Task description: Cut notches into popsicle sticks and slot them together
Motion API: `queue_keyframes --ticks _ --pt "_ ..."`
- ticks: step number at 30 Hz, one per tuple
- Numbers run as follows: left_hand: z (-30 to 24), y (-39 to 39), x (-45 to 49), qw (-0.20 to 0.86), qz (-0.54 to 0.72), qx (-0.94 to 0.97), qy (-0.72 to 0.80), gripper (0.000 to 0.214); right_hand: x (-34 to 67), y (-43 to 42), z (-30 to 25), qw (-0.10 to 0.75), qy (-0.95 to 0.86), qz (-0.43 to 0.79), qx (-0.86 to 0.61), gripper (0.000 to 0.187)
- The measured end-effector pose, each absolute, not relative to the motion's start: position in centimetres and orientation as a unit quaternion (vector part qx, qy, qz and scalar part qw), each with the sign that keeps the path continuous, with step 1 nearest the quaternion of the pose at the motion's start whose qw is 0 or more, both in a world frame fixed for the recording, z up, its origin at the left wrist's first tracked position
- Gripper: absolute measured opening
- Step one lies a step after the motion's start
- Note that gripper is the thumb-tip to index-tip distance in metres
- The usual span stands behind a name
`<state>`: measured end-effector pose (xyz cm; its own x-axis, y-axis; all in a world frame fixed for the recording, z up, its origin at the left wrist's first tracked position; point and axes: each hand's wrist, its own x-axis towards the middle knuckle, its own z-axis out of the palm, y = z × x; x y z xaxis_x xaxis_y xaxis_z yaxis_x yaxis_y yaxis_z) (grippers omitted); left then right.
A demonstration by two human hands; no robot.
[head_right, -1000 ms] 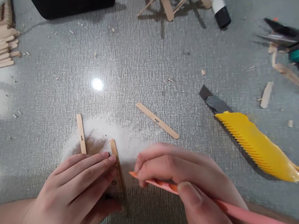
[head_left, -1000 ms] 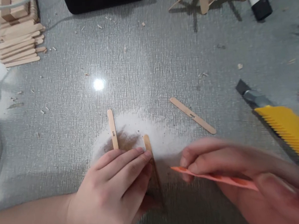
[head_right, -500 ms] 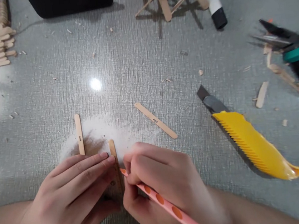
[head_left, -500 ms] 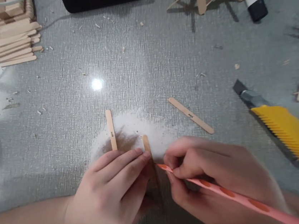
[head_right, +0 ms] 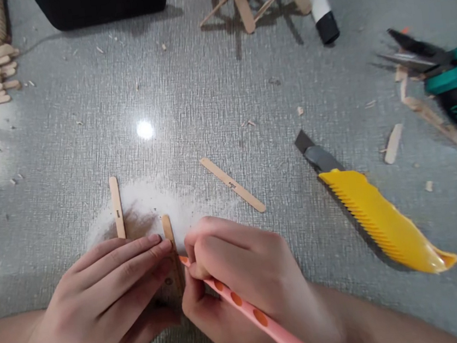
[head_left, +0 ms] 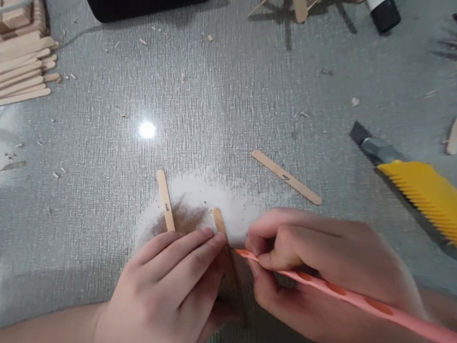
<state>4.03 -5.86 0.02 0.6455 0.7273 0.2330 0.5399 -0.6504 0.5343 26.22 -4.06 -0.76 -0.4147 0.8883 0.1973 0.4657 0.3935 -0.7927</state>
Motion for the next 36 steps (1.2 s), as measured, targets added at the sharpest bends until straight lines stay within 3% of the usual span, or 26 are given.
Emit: queue_keyframes --ticks 36 --pt "0.14 -5.79 4.23 0.203 0.206 0.886 0.362 0.023 26.28 -4.3 -0.91 0.315 -0.774 0.316 -0.449 0.026"
